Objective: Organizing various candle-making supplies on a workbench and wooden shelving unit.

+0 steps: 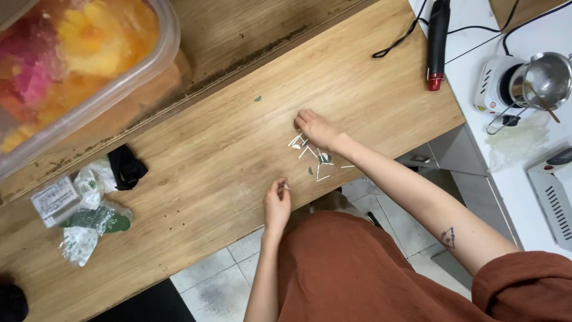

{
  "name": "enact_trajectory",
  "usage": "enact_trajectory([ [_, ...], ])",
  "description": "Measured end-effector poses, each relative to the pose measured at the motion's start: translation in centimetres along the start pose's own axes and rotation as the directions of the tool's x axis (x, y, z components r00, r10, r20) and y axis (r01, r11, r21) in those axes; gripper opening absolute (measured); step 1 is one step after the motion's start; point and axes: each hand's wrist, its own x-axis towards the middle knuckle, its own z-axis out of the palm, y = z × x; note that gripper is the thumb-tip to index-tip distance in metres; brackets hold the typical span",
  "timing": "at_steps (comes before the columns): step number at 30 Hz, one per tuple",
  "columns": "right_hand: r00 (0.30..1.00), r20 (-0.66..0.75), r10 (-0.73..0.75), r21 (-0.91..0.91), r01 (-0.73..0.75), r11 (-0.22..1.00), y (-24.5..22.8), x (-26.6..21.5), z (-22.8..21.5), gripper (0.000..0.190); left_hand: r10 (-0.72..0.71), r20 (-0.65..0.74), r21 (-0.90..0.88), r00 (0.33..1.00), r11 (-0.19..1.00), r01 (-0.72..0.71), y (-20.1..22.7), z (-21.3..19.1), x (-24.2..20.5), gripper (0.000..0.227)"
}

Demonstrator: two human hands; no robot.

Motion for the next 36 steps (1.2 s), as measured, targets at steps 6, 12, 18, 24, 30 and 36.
enact_trajectory([
  [6,0.999,0.042,0.034,0.141,-0.040,0.989,-3.9,-5.8,-3.0,0.030,0.171,-0.005,0.181,0.985,0.969,-0.167,2.4,-1.2,10.8,0.028],
  [12,0.973,-0.112,0.202,0.308,-0.159,0.938,-6.6,-9.1,-7.2,0.038,0.386,-0.077,0.366,0.919,0.869,-0.334,4.6,-0.6,20.9,0.048],
  [18,0.901,-0.061,0.430,0.418,-0.368,0.831,-6.5,-15.3,-7.9,0.027,0.456,-0.143,0.409,0.879,0.836,-0.367,4.4,0.8,23.4,0.038],
  [24,0.741,-0.058,0.669,0.630,-0.493,0.600,-5.5,-19.8,-4.5,0.020,0.329,0.083,0.417,0.941,0.846,-0.332,3.2,3.2,20.5,0.021],
  [30,0.582,-0.088,0.809,0.645,-0.585,0.491,-3.5,-20.7,-2.3,0.024,0.700,-0.022,0.459,0.714,0.642,-0.615,6.6,1.1,19.9,0.049],
  [36,0.515,-0.088,0.853,0.656,-0.614,0.439,-1.2,-22.5,5.0,0.030,0.450,0.014,0.346,0.893,0.836,-0.427,6.0,2.2,20.5,0.040],
])
